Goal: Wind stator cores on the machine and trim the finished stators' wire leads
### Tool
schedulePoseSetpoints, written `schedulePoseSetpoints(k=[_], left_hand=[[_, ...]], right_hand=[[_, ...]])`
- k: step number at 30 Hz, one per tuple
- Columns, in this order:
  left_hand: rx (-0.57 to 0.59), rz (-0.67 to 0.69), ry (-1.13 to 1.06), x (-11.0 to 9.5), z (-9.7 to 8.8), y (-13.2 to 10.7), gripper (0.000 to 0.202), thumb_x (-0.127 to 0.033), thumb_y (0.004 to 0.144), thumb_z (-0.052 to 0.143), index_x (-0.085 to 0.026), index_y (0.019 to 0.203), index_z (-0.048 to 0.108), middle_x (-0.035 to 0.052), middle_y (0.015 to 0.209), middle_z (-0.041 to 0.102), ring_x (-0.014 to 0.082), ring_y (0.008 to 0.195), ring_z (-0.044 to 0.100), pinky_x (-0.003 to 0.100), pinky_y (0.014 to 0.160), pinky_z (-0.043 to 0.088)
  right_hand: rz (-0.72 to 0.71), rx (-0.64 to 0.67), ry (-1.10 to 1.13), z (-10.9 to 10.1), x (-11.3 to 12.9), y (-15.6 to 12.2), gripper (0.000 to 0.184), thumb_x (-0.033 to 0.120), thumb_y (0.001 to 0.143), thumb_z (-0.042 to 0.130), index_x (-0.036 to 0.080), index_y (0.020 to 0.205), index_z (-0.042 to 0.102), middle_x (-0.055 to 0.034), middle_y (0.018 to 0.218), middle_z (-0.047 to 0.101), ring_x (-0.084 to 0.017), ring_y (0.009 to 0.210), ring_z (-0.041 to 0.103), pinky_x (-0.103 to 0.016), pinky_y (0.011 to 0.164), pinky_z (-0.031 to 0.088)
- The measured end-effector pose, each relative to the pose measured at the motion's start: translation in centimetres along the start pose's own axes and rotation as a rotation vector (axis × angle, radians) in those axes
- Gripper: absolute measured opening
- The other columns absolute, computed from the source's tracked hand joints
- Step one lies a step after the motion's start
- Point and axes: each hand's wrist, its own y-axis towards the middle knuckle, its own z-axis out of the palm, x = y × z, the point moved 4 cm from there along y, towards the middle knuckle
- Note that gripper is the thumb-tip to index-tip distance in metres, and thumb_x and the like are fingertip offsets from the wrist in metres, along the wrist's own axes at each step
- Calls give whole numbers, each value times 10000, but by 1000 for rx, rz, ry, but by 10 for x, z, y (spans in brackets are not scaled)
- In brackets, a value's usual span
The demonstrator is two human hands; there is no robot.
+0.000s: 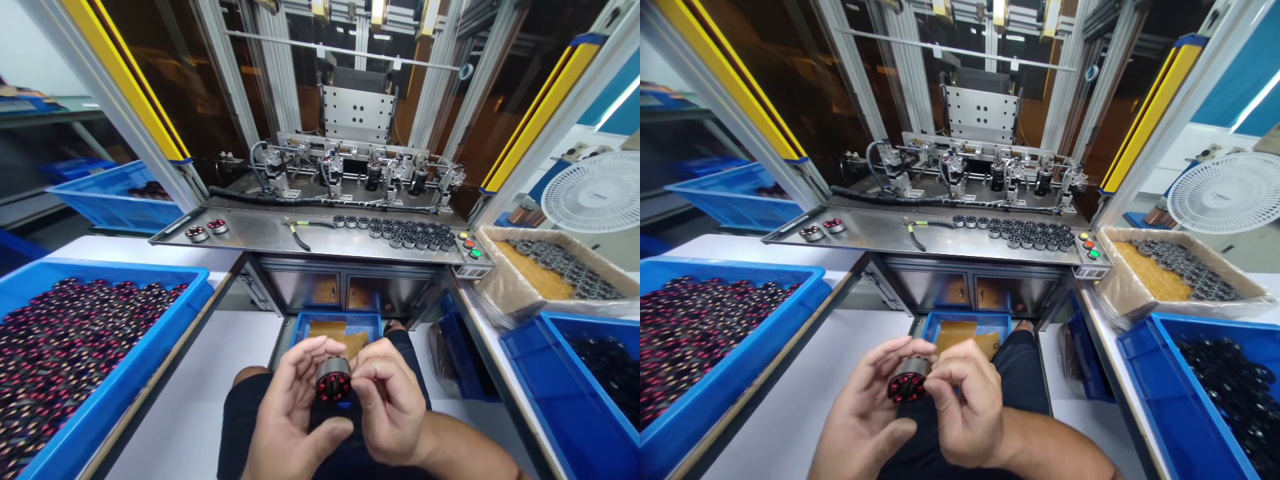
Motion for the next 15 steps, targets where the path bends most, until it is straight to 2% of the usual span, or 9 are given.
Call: schedulePoseSetpoints(k=[2,4,7,9,12,15], left_hand=[[130,-119,-20,0,-1,3,571,-447,756,792,-243,1259,617,95,1066,712,225,944,698,281,827,578],[203,-210,-92,-2,0,5,467,-508,817,710,-211,1174,664,67,900,696,178,770,672,252,709,564],[162,-304,-251,-2,3,6,436,-541,823,687,-180,1067,697,36,744,638,150,645,612,252,617,526],[142,-326,-320,2,5,7,426,-529,829,687,-181,1074,702,34,731,634,149,638,602,257,608,519],[205,-300,-389,9,6,9,421,-492,875,644,-225,1198,679,52,790,671,161,678,637,265,627,535],[234,-215,-410,11,2,12,325,-419,907,619,-281,1193,689,89,1008,697,199,817,691,285,675,567]], right_hand=[[-22,39,-15,-3,-3,3,168,247,987,518,192,878,633,-51,744,602,-165,686,600,-293,587,522],[-35,73,-23,-6,-3,6,159,238,985,518,192,883,631,-55,748,611,-165,683,603,-293,585,527],[-68,125,-57,-7,1,11,157,215,982,514,186,879,629,-58,742,621,-158,669,601,-279,583,529],[-86,134,-109,-8,3,13,147,189,971,522,181,876,634,-52,724,619,-154,659,594,-271,579,519],[-82,102,-177,-10,4,15,125,147,946,546,183,876,643,-38,702,616,-150,650,586,-266,577,502],[-34,66,-168,-12,2,16,138,99,918,557,183,856,648,-31,702,618,-147,660,589,-268,595,499]])
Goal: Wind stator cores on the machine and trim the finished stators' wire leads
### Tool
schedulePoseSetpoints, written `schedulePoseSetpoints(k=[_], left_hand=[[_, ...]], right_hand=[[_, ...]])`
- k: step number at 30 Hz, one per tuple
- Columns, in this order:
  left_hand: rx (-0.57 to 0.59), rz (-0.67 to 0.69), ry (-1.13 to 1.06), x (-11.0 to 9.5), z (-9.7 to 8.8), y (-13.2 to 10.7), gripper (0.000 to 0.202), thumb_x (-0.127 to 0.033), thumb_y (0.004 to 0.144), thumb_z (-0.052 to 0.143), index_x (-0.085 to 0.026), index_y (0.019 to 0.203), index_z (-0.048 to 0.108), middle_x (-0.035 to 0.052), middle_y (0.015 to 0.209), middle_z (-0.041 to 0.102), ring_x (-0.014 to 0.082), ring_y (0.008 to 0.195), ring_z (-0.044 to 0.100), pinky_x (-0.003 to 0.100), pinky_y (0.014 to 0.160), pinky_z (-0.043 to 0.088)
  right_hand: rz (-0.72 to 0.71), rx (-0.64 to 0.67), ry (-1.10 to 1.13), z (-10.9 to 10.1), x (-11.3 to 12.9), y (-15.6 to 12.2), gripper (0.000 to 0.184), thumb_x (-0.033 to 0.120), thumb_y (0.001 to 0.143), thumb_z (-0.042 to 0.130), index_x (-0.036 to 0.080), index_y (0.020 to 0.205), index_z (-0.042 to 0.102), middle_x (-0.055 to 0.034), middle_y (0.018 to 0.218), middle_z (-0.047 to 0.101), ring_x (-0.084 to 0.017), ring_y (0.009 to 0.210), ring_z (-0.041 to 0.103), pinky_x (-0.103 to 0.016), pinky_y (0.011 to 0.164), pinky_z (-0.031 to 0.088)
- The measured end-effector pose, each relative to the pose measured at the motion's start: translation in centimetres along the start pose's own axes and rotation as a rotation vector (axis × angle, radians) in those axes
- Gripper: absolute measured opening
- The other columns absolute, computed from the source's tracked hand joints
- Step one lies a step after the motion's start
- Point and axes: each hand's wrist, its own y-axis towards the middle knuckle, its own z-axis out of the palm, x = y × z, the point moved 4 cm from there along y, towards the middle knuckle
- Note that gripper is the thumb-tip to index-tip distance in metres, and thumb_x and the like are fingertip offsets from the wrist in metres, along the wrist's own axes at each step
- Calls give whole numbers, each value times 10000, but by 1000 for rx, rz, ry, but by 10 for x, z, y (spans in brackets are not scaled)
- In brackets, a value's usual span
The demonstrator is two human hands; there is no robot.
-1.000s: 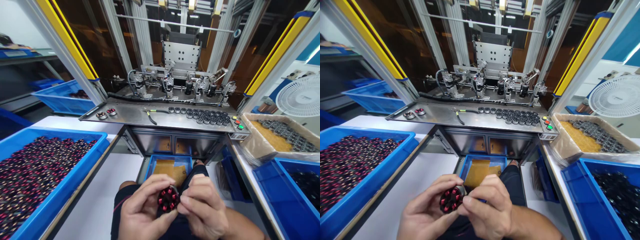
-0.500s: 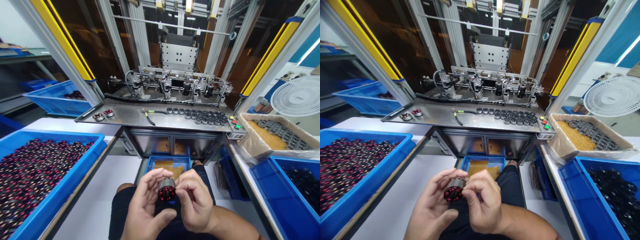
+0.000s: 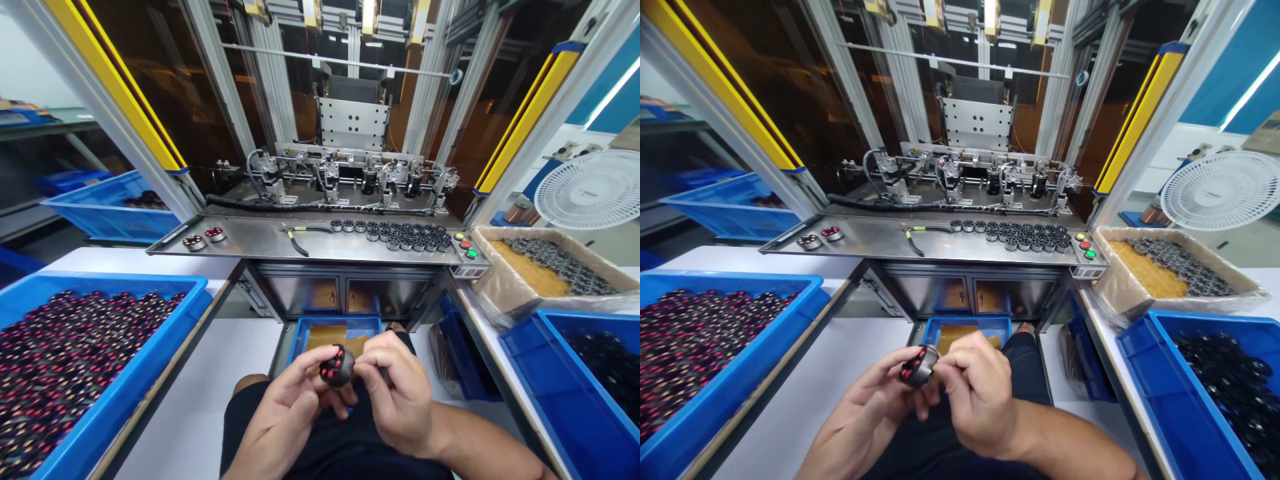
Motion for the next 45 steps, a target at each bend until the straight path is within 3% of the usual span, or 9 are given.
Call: schedulePoseSetpoints(k=[3,8,12,17,24,28,31,38,45], left_hand=[[-23,104,56,-6,-3,0,150,-346,887,664,-272,1005,720,77,1207,636,208,974,683,311,816,575],[-96,162,7,-10,0,-2,188,-335,792,781,-285,912,645,20,1093,686,252,1204,617,367,1003,507],[-64,2,-21,1,5,1,474,-560,728,773,-226,1044,658,66,1006,702,212,951,691,275,815,561],[104,-211,-63,14,14,1,340,-496,869,653,-206,1044,622,21,742,681,149,623,684,206,538,511],[-72,178,267,4,6,-2,262,-300,853,725,-290,1098,632,9,985,693,147,785,712,250,717,597],[-138,568,686,-9,6,-10,561,-117,754,800,-294,1245,592,25,1112,706,171,987,709,237,868,584],[-118,717,939,-19,13,-10,550,-107,751,800,-217,1251,598,33,1056,721,146,989,697,188,906,552],[-121,740,1048,-25,12,-11,433,-163,778,794,-157,1172,614,52,1016,712,138,940,692,181,882,553],[-55,710,945,-22,7,-12,463,-94,801,751,-157,1233,596,71,1061,696,156,1002,677,222,910,557]], right_hand=[[67,-12,54,0,-2,2,147,83,905,571,179,819,642,-24,701,608,-139,665,586,-261,605,494],[27,54,110,-2,0,4,139,148,937,576,170,809,627,-27,688,604,-137,655,580,-259,602,498],[-154,123,59,-7,4,4,152,204,980,530,152,892,642,-69,730,646,-154,675,618,-265,605,536],[-209,150,-40,-12,5,3,177,223,999,502,158,912,642,-68,732,647,-147,665,631,-236,592,547],[103,10,140,-3,-5,-13,164,206,971,558,166,833,636,-30,731,598,-129,701,576,-242,644,478],[437,15,457,9,-21,-25,250,288,963,595,178,739,603,9,704,544,-100,645,529,-223,606,433],[651,53,741,20,-31,-33,286,341,939,638,177,710,589,27,689,519,-82,590,497,-213,574,418],[824,59,865,30,-38,-41,298,356,900,690,169,681,611,30,644,547,-81,559,480,-208,548,396],[785,77,845,29,-36,-41,285,356,910,678,175,700,610,24,682,531,-87,583,486,-218,557,404]])
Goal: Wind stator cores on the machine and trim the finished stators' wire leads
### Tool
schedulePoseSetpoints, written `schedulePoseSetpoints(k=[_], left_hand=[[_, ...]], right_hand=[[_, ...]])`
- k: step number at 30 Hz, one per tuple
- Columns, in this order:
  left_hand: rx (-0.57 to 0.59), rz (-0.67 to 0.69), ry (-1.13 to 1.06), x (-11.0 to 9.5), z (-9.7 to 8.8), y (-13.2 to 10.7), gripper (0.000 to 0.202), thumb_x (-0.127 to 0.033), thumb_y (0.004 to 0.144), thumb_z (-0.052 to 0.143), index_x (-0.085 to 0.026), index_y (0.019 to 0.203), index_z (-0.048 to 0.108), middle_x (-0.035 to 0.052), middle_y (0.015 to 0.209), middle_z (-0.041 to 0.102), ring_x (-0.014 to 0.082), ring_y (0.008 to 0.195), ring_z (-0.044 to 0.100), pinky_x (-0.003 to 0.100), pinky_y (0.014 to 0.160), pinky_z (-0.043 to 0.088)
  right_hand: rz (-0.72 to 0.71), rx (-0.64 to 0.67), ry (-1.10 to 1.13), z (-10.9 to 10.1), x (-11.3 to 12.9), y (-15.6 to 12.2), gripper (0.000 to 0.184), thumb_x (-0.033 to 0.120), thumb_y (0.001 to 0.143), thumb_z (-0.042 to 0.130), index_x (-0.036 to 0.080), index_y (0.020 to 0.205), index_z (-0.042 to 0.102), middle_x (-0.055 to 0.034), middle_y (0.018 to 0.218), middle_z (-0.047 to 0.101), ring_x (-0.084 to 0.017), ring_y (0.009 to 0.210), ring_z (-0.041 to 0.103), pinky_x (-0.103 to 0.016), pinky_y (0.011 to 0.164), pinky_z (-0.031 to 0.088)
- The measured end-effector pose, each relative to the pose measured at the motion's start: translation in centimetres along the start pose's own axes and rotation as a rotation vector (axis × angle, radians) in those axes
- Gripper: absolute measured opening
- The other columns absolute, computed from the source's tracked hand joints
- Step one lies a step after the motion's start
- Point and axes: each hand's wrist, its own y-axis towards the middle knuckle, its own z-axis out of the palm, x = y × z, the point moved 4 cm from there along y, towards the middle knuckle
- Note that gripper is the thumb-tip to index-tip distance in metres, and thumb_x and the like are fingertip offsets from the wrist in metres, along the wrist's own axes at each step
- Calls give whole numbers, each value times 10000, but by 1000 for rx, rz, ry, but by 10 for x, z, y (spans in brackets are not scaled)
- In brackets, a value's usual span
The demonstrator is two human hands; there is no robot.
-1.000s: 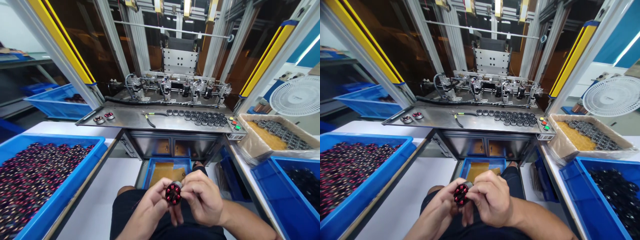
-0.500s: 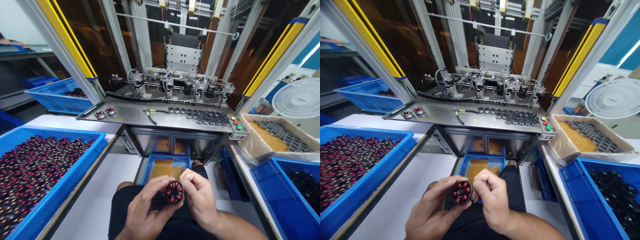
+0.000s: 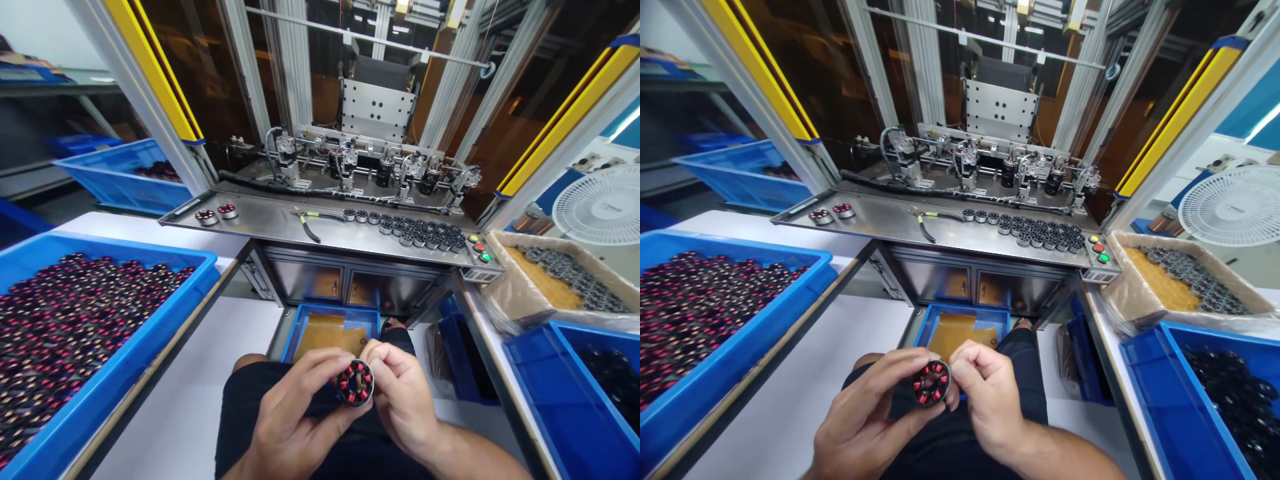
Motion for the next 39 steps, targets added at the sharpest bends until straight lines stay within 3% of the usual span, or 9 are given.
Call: schedulePoseSetpoints(k=[8,12,15,18,21,24,29,34,39], left_hand=[[56,31,-74,-3,-4,-1,506,58,784,650,-137,1248,601,117,1184,658,194,1115,649,276,952,561],[49,-6,-133,-6,-4,0,535,111,758,600,-196,1192,651,108,1215,641,193,1044,680,285,885,593],[49,-192,-342,-2,0,-2,457,45,780,651,-290,1084,711,65,1261,620,205,1088,671,318,928,575],[1,-525,-703,9,8,-8,395,-219,771,796,-310,1143,698,66,1240,653,233,1133,657,317,962,546],[107,-888,-1044,14,25,-13,357,-472,823,723,-198,1053,720,80,875,738,178,786,727,230,679,576],[187,-1053,-1176,10,33,-12,327,-473,833,712,-158,918,732,63,693,733,147,588,702,183,513,501],[35,-1021,-1014,7,26,-6,305,-415,751,809,-181,940,758,58,748,764,172,637,726,210,549,522],[-54,-1017,-938,3,22,-2,353,-443,693,844,-189,926,767,47,727,750,180,632,701,241,549,524],[-79,-1041,-934,1,25,-2,355,-450,677,853,-194,908,767,30,753,739,133,585,648,236,543,520]], right_hand=[[-97,31,-103,0,4,0,246,328,937,639,179,744,609,18,706,515,-89,593,497,-223,559,429],[-188,4,-228,2,15,1,265,338,936,633,175,730,599,3,711,520,-98,583,508,-221,513,434],[-391,19,-451,6,35,0,261,322,959,594,174,746,616,-13,691,541,-121,598,532,-245,532,458],[-648,99,-697,9,54,-3,205,277,979,553,176,825,640,-40,699,601,-152,652,584,-283,597,502],[-803,205,-852,10,64,-5,125,220,978,537,177,929,643,-59,745,634,-159,676,628,-274,598,541],[-885,277,-904,8,70,-7,110,189,968,527,186,1001,633,-56,747,622,-166,678,640,-275,584,560],[-929,338,-905,-1,75,-8,271,118,847,575,187,1105,620,-72,806,610,-204,736,638,-351,637,577],[-775,281,-768,-16,74,1,657,374,803,764,222,1371,470,-132,1043,635,-267,929,638,-436,767,583],[-749,345,-755,-3,80,5,351,343,824,775,199,1125,666,-73,863,648,-178,744,623,-316,645,551]])
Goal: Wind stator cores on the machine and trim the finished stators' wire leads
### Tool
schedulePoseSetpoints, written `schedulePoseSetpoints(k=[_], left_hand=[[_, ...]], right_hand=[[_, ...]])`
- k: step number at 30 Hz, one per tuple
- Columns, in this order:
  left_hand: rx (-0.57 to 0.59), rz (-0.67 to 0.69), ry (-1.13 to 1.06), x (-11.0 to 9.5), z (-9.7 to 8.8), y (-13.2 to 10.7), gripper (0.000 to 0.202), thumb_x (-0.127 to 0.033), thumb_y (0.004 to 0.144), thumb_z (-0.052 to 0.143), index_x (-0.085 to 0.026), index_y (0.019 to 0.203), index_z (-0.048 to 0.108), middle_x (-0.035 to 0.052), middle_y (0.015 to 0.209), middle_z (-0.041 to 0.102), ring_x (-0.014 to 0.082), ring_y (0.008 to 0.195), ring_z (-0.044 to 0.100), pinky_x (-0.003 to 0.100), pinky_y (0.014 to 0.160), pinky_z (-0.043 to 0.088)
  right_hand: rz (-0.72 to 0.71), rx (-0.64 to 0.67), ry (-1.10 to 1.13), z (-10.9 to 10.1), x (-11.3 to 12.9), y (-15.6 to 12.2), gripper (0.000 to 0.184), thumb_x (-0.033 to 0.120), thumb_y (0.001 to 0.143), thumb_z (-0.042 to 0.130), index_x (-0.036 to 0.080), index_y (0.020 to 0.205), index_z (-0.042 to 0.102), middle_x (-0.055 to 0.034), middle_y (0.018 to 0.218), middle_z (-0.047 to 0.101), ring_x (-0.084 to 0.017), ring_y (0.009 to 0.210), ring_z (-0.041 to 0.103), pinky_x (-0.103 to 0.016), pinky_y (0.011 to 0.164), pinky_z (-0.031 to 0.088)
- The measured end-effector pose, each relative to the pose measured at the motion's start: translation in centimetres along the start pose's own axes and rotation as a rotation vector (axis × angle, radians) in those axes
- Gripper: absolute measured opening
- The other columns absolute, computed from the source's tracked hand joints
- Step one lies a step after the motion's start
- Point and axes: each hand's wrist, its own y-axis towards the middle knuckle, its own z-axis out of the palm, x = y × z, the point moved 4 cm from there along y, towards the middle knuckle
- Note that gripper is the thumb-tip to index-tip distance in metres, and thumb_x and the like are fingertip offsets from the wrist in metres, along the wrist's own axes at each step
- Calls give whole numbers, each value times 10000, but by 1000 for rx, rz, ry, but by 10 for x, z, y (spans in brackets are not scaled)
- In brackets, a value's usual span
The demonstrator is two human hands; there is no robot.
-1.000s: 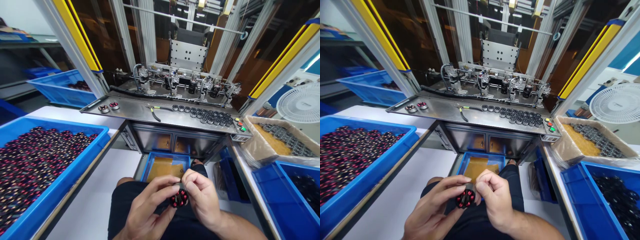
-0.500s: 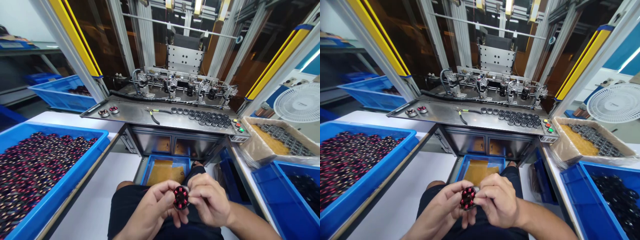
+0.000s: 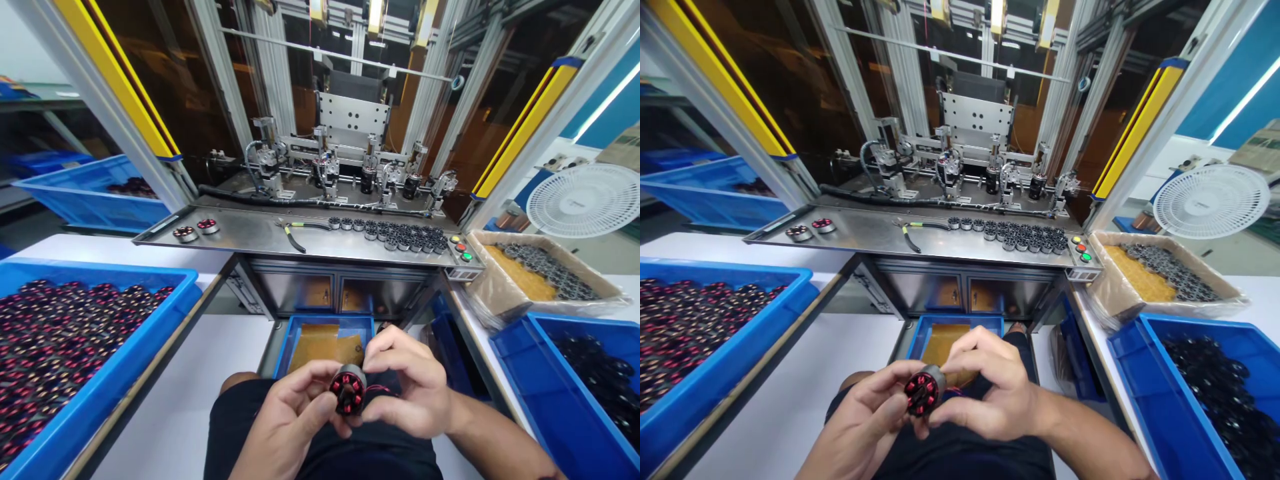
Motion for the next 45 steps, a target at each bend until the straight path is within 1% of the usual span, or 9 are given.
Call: schedulePoseSetpoints(k=[16,20,24,27,31,36,40,43,45], left_hand=[[58,61,29,7,-18,5,258,-319,773,804,-243,1010,737,27,847,744,149,710,694,241,642,561],[66,155,11,2,-18,1,289,-227,674,872,-283,920,730,30,1162,719,195,885,730,282,762,582],[99,248,-130,-8,-15,3,409,-396,652,874,-303,1008,694,23,1184,703,249,1125,668,318,942,536],[263,42,-167,-2,-5,9,390,-556,834,666,-209,1004,716,71,985,742,211,951,717,282,823,563],[485,-259,-138,7,7,7,496,-563,951,463,-135,888,706,96,698,737,197,610,729,248,547,534],[345,-45,-125,-2,8,3,232,-331,882,681,-245,1097,671,47,951,758,159,709,738,217,597,534],[262,163,-153,-10,4,2,314,-210,756,803,-306,1024,671,3,1178,700,200,1058,693,283,881,544],[237,233,-240,-13,1,6,363,-344,717,836,-290,1038,676,14,1121,714,232,1218,613,305,996,495],[292,110,-238,-9,3,11,378,-509,800,726,-222,1045,698,62,1041,736,233,1085,678,306,920,531]], right_hand=[[107,-117,-162,10,18,2,110,99,870,627,156,916,710,-58,739,638,-145,641,599,-268,564,509],[159,-165,-174,13,17,3,104,114,885,597,167,863,684,-46,712,620,-151,642,577,-277,561,487],[144,-142,-98,14,16,8,101,132,901,588,168,849,667,-51,714,634,-159,668,594,-293,609,510],[57,-57,-47,14,20,14,96,149,918,570,168,891,660,-60,725,642,-161,677,606,-293,611,529],[-18,13,-58,8,25,20,87,146,922,571,156,932,657,-74,748,644,-159,683,612,-284,598,539],[21,-69,-169,1,29,19,110,80,882,586,156,907,662,-60,742,633,-156,678,601,-282,601,525],[139,-176,-165,1,29,16,127,66,885,581,159,864,664,-49,755,620,-152,688,599,-282,619,514],[192,-153,-54,5,27,16,125,99,907,580,161,835,662,-43,738,614,-151,692,596,-283,626,514],[158,-96,11,7,27,18,115,104,907,582,154,845,664,-46,732,622,-152,701,600,-281,628,517]])
